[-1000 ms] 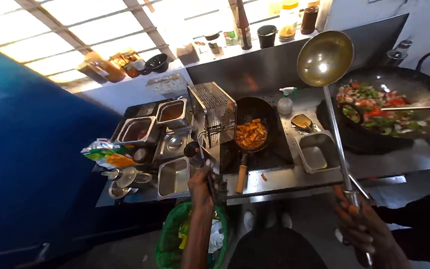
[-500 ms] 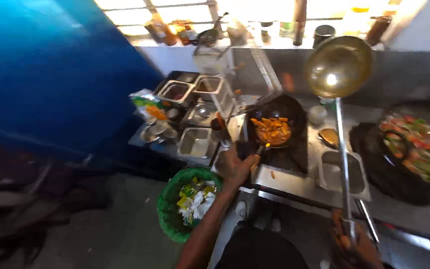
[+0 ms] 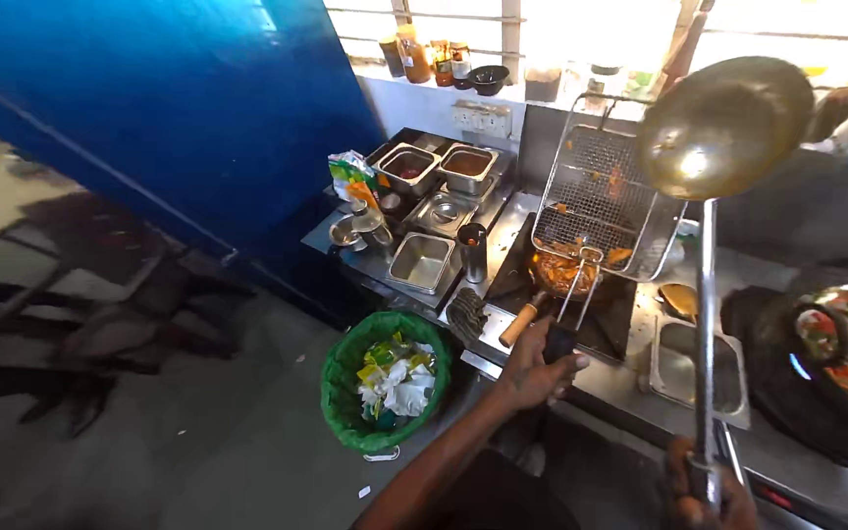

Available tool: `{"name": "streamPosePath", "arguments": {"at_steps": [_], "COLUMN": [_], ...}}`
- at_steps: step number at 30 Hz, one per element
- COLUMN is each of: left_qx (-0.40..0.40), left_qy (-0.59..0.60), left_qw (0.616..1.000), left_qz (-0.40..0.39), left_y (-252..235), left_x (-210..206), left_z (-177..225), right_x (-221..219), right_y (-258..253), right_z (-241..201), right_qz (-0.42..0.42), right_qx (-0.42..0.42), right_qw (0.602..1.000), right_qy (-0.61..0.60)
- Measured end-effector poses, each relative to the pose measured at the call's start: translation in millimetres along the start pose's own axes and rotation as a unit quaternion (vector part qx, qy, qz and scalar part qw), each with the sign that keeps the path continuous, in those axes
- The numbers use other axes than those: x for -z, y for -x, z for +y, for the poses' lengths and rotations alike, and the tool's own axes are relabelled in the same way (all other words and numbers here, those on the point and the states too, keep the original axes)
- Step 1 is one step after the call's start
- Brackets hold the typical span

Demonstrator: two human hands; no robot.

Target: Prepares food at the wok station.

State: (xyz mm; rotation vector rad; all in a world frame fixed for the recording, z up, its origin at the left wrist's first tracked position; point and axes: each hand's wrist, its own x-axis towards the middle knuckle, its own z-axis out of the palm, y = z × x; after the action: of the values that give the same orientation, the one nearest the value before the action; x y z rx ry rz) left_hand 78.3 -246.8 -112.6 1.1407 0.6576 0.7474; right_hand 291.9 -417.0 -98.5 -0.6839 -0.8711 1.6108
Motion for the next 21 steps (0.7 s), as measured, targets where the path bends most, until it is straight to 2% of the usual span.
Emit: {"name": "streamPosePath", "arguments": {"at_steps": [4,8,11,15,21], "left_qx": [-0.068,-0.152,-0.128,-0.078,-0.129], "left_qy": [-0.02,-0.148,-0.167,-0.189,-0.269], "left_qw": [0.996,0.976,0.976,0.978,0.954], "left_qz": [-0.048,-0.042,-0.05,-0.033,-0.031], "left_y": [17.9,40.0,61.6,87.9,107.6], "left_x": [8.2,18.1,34.4,61.8,101.8], "left_z": [-16.8,-21.5,-11.7,-9.0,-5.0], "right_x": [-38.9,-82.7,-113.0,-147.6,-200.3], "right_y": [-24.4,-46.6,-54.2,-61.0,-74.1], "right_z": [32.8,72.7,97.1,119.3,148.9], "right_qz": [-0.007,-0.014,0.013,0.085,0.17], "right_qx": [-0.03,-0.08,-0.099,-0.114,-0.07], "right_qw": [0.999,0.996,0.995,0.984,0.978], "right_qy": [-0.019,-0.037,-0.008,0.109,0.095]}}
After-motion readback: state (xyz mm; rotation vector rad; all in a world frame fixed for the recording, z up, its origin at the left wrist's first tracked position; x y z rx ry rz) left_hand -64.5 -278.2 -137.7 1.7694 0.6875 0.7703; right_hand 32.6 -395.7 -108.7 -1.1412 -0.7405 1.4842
